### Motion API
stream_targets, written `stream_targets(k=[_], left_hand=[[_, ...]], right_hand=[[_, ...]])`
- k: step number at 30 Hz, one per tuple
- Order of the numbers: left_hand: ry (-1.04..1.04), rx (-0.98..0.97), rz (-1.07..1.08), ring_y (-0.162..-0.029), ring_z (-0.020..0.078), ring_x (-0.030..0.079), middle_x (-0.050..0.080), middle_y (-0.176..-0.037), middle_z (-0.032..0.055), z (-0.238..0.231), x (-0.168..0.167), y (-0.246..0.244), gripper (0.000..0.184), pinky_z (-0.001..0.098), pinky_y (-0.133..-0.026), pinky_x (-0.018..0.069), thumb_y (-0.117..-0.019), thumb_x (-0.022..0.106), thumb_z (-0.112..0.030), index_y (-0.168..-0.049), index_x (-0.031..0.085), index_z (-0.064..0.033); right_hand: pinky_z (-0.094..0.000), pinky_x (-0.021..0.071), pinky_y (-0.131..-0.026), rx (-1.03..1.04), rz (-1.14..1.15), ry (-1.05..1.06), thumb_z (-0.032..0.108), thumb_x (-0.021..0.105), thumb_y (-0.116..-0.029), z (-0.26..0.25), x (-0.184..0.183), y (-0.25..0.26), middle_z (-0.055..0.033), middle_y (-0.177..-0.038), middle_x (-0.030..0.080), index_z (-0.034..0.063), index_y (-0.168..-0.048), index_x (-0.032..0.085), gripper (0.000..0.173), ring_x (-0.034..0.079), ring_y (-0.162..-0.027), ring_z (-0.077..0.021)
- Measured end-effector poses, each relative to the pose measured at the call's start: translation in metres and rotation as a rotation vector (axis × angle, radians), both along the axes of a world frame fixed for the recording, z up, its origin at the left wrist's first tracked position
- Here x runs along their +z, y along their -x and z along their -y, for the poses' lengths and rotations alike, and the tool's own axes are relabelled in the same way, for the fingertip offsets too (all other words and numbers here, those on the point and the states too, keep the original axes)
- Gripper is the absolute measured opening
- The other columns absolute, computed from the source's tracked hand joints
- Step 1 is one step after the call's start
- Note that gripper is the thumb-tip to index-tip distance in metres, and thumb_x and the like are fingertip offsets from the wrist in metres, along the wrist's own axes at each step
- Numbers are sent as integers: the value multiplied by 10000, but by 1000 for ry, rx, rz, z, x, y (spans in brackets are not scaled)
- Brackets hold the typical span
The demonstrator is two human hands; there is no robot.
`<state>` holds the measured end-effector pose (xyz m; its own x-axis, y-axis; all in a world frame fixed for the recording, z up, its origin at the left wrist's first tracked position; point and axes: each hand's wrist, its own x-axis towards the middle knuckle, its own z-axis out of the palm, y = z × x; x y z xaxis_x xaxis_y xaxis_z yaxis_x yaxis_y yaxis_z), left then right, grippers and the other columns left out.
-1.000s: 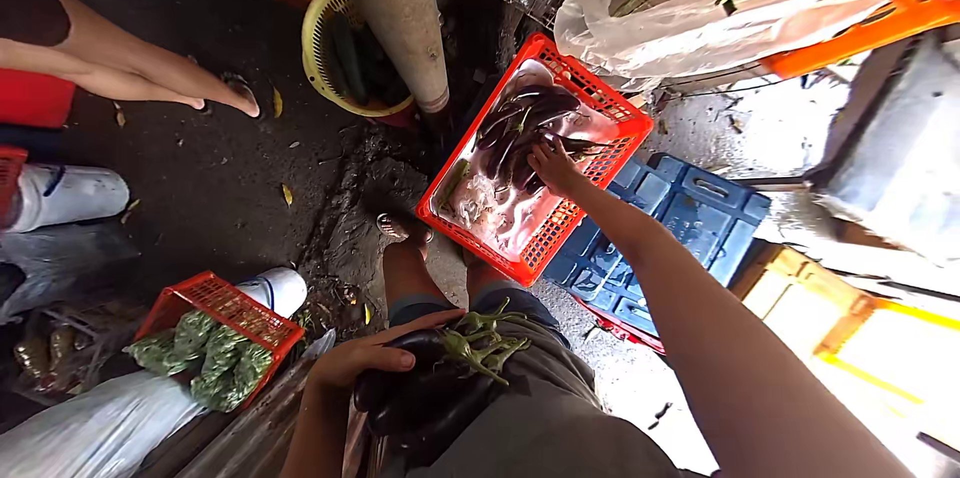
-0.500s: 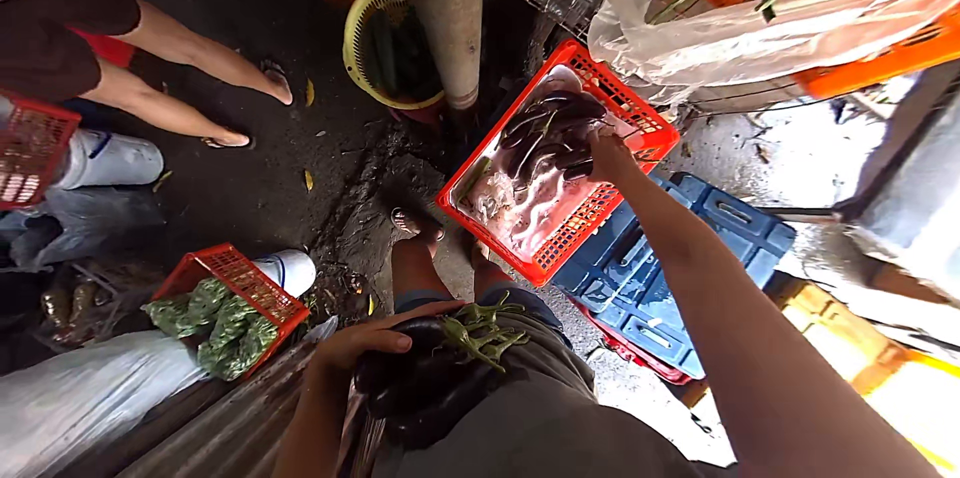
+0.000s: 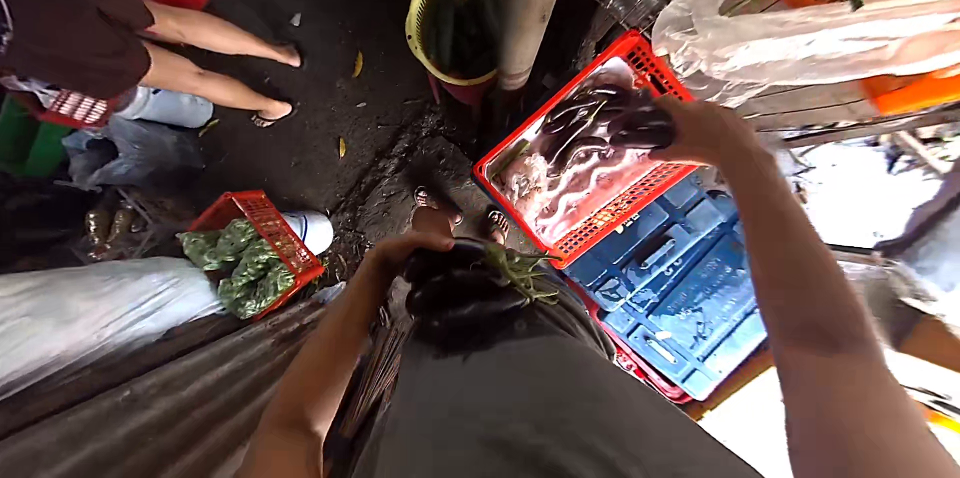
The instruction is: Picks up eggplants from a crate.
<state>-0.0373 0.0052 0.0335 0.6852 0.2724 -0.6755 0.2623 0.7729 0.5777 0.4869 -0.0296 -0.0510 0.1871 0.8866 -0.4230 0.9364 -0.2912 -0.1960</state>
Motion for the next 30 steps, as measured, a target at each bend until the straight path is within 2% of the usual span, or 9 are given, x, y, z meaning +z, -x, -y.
stream_targets(k=[3,5,8,11,15,17,24,27,30], left_hand=[[115,-177,278,-770,16,709,759,-860,-56,-16,-22,-22,262,229,-701,603,-873,714,-497,-918,781,-247],[100,-234,242,-805,36,703,753,-890,-38,-24,-20,-40,300,242,-728,598,-843,697,-481,-969,751,-214],[-8,-252,220,-760,-18,679,738,-846,-106,-20,-3,-57,240,197,-685,579,-895,625,-491,-917,729,-275],[-78,-300,304,-769,-33,664,723,-849,-127,-19,-3,-57,249,193,-697,566,-977,528,-463,-913,693,-288],[-52,-531,442,-861,-33,673,733,-953,-130,-22,-12,-50,400,191,-784,564,-931,575,-605,-1064,715,-255],[-61,-567,475,-904,-34,670,726,-1015,-125,-21,-10,-44,525,190,-814,562,-877,647,-662,-1185,682,-238],[-163,-759,591,-1214,14,566,577,-1401,-25,-23,1,-34,898,246,-1030,494,-868,737,-474,-1595,303,-173],[-214,-761,522,-1230,32,570,569,-1431,-5,-21,5,-21,995,265,-1039,502,-810,804,-424,-1615,268,-194],[-237,-739,489,-1304,83,539,518,-1501,40,-18,0,-7,1080,310,-1097,473,-788,804,-507,-1632,218,-174]], right_hand=[[-752,493,-765,-35,-209,-329,322,916,-648,44,107,69,-264,-1156,673,185,-1456,485,926,661,-1003,-508],[-538,582,-868,116,-396,-575,387,882,-651,72,154,126,-131,-1214,680,128,-1416,526,882,684,-1048,-280],[-442,592,-795,448,-476,-799,531,800,-777,90,179,203,-154,-1030,719,40,-1247,657,694,698,-927,-258],[-464,575,-747,610,-387,-689,494,774,-802,104,176,260,-147,-1091,692,169,-1359,612,664,679,-952,-324],[-531,408,-1136,681,-403,-500,589,647,-924,116,163,278,-151,-1487,540,181,-1536,447,763,515,-1376,-328],[-514,393,-1151,683,-454,-515,630,472,-1011,116,162,278,-126,-1448,579,168,-1491,501,667,531,-1366,-288],[-458,462,-1114,780,-848,-502,494,595,-1012,92,169,266,-82,-1306,690,115,-1262,699,466,610,-1278,-258],[-414,513,-1062,445,-1024,-514,335,645,-975,40,145,222,-106,-1219,718,6,-1210,705,409,650,-1192,-191],[-430,553,-987,72,-665,-399,171,590,-1014,-38,62,152,-134,-1222,707,33,-1275,669,307,686,-1118,-219]])
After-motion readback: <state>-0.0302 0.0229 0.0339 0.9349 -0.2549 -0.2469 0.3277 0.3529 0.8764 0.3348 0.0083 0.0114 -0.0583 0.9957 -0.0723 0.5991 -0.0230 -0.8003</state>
